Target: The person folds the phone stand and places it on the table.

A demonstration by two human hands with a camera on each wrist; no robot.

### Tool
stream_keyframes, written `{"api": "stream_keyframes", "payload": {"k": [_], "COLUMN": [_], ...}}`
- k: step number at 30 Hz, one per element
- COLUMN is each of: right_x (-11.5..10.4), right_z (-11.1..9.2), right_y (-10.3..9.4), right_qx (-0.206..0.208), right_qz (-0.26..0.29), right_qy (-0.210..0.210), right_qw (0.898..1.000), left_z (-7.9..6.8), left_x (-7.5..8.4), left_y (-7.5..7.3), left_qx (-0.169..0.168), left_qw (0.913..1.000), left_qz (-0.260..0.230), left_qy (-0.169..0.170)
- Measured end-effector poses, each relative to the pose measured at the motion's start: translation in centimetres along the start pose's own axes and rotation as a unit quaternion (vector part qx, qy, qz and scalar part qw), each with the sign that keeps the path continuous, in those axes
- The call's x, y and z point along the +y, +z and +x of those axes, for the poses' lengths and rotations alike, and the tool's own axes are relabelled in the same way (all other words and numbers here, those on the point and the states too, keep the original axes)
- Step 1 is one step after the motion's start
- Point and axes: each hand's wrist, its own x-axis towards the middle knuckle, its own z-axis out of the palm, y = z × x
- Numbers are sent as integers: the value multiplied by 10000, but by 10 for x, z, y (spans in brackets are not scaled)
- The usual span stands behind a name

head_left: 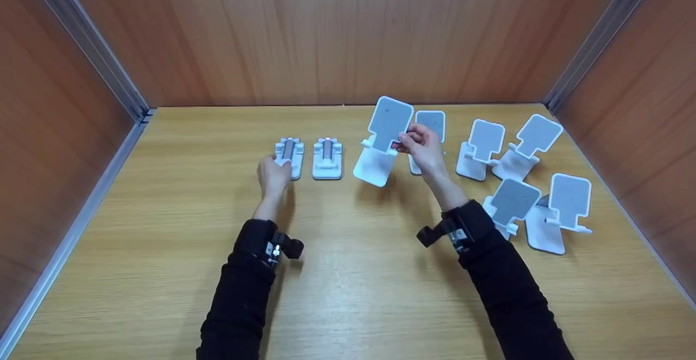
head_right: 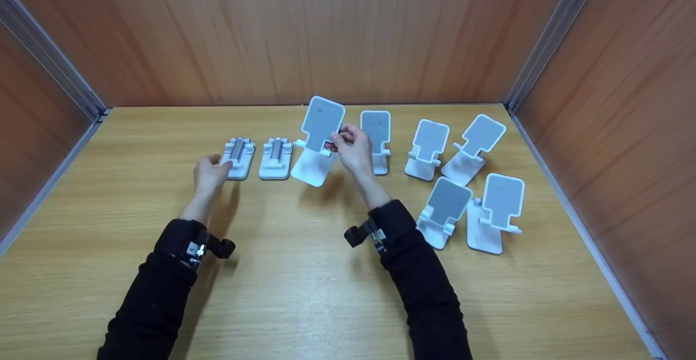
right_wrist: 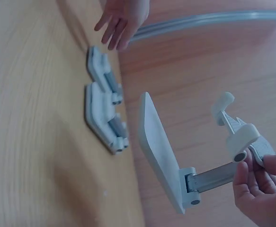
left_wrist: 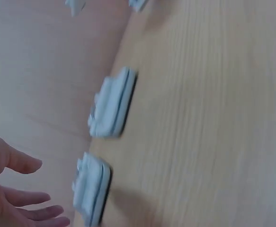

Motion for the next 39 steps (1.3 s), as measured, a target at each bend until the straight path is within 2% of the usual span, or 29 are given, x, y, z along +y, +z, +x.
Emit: {"api": "stream_keyframes", "payload": {"k": [5,8,12,17,24,26,28,29,34,39], "right_x": [-11,-16,-19,-20,-24,-26,-27,-28,-29,-30], "right_z": [-13,-23,-36,-50,-68,-73,-76,-78,-84,-88], "right_y": [-12,-17,-21,-23,-22,-22,-21,-21,-22,-24], "right_qx": [-126,-153,-209,-252,-303,-346,-418,-444,-623,-725], "right_qz": [-27,8,79,217,365,431,485,524,489,215], "right_qy": [-273,-442,-606,-673,-810,-895,-970,-997,-1135,-1094], "right_qw": [9995,9989,9979,9972,9956,9945,9932,9926,9904,9911], "left_z": [-28,-48,-72,-96,-119,-123,-126,-127,-133,-136], "left_x": [18,27,35,41,45,46,46,46,48,49], "left_y": [18,31,44,54,61,61,61,60,56,55], "left_qx": [-431,-872,-1747,-2729,-3571,-3726,-3821,-3830,-3795,-3759], "left_qw": [9965,9864,9586,9214,8721,8616,8569,8577,8670,8729], "left_qz": [-613,-1327,-2242,-2767,-3345,-3446,-3458,-3428,-3227,-3110], "left_qy": [378,431,155,98,93,85,126,140,155,109]}}
